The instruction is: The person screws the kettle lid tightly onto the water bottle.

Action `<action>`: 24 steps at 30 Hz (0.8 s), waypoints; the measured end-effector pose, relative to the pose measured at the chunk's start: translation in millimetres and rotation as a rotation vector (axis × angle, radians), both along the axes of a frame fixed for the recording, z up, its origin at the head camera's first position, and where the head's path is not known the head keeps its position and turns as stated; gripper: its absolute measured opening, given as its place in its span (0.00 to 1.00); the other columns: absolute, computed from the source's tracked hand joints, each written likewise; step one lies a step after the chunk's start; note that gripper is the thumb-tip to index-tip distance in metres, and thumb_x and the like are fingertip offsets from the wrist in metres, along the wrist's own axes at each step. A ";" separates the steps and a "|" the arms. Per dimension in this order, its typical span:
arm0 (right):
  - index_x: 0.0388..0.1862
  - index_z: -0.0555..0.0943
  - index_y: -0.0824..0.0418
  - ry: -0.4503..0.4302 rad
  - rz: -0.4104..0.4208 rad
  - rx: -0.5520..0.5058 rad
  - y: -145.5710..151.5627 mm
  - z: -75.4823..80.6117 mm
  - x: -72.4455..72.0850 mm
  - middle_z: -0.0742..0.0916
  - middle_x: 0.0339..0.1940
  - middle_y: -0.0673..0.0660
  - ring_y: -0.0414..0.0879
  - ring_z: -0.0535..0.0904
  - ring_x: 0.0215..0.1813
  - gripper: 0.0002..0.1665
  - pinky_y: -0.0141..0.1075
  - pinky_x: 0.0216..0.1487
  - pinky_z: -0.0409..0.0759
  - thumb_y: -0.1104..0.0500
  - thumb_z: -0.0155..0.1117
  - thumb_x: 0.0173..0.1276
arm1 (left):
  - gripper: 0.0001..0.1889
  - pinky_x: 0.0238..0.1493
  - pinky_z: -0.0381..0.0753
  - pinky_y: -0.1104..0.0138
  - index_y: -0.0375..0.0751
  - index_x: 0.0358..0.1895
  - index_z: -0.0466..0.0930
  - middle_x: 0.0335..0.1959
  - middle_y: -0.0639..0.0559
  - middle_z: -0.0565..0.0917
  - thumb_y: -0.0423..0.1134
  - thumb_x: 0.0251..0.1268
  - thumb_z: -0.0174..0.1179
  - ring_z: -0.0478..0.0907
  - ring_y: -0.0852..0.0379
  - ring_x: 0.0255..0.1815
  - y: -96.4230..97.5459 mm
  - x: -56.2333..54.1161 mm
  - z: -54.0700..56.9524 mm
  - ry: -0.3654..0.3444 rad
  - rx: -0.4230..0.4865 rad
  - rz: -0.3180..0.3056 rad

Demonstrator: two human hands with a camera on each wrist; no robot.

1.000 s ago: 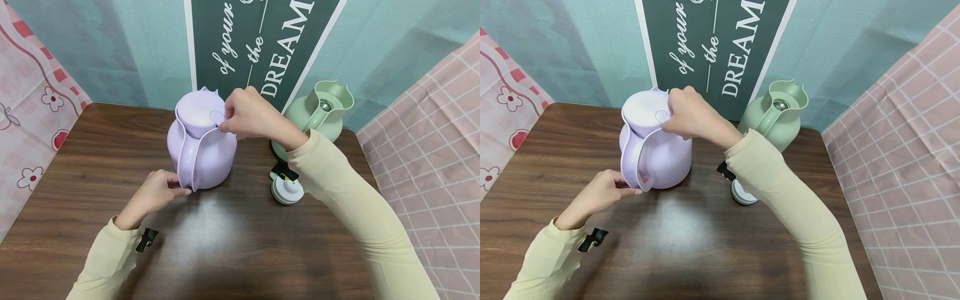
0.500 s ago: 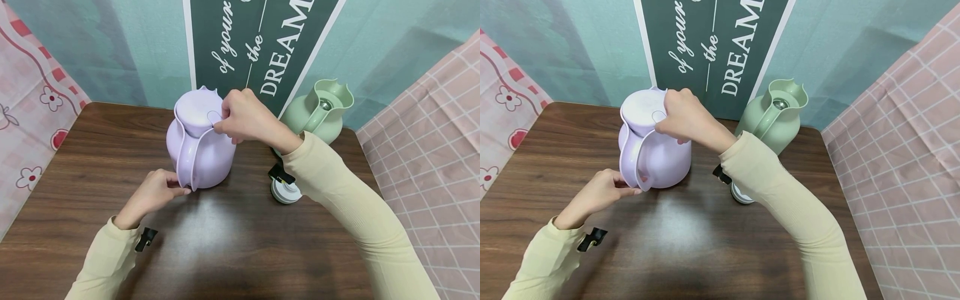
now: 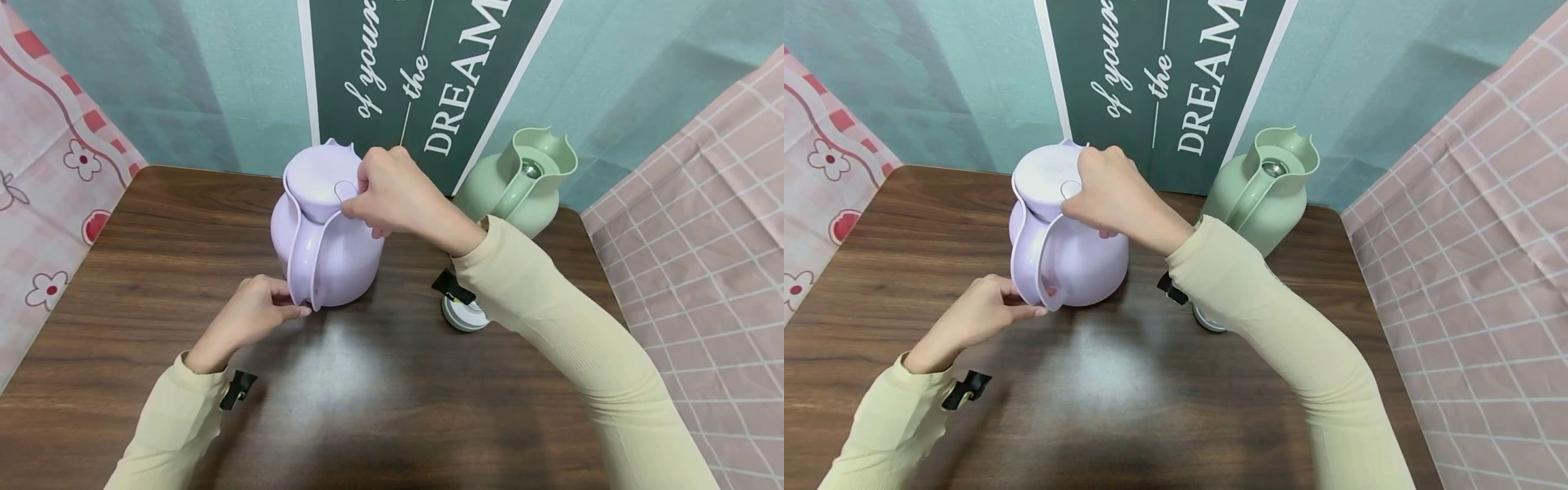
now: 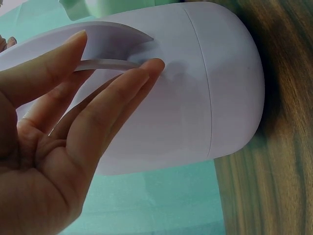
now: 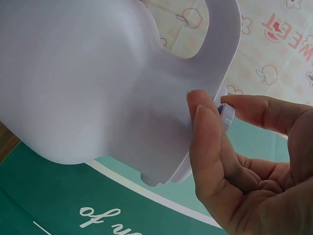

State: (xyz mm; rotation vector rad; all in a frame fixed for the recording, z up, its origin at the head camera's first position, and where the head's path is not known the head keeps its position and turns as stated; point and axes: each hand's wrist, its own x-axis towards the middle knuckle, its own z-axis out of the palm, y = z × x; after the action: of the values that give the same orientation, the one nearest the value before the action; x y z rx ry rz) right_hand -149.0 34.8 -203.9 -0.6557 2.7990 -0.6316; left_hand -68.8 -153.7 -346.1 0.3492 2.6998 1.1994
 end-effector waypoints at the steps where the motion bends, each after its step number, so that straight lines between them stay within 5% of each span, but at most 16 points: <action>1: 0.11 0.75 0.65 -0.007 -0.003 -0.004 -0.5 0.3 0.2 0.79 0.06 0.53 0.39 0.76 0.11 0.14 0.31 0.21 0.75 0.62 0.57 0.54 | 0.02 0.26 0.68 0.66 0.40 0.26 0.85 0.19 0.56 0.79 0.35 0.50 0.66 0.67 0.59 0.23 -0.1 -0.2 0.0 0.001 0.000 0.000; 13: 0.13 0.74 0.67 -0.102 -0.048 -0.100 -4.2 -2.0 3.1 0.80 0.10 0.57 0.43 0.78 0.12 0.14 0.34 0.17 0.76 0.63 0.57 0.55 | 0.03 0.26 0.68 0.65 0.40 0.27 0.85 0.20 0.55 0.80 0.36 0.50 0.67 0.68 0.60 0.24 0.1 -0.1 0.1 -0.003 0.008 0.003; 24: 0.12 0.74 0.66 -0.098 -0.057 -0.103 -6.7 -3.6 4.9 0.80 0.09 0.57 0.43 0.77 0.11 0.15 0.33 0.16 0.76 0.61 0.58 0.56 | 0.02 0.24 0.67 0.67 0.40 0.26 0.85 0.19 0.56 0.79 0.35 0.50 0.67 0.67 0.60 0.22 0.2 -0.1 0.3 0.000 0.001 0.004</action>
State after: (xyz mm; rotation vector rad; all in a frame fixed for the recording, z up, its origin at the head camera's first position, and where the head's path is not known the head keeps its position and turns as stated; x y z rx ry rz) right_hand -144.1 28.1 -207.5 -0.5494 2.7175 -0.8009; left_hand -68.9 -153.5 -345.8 0.3448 2.7015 1.2017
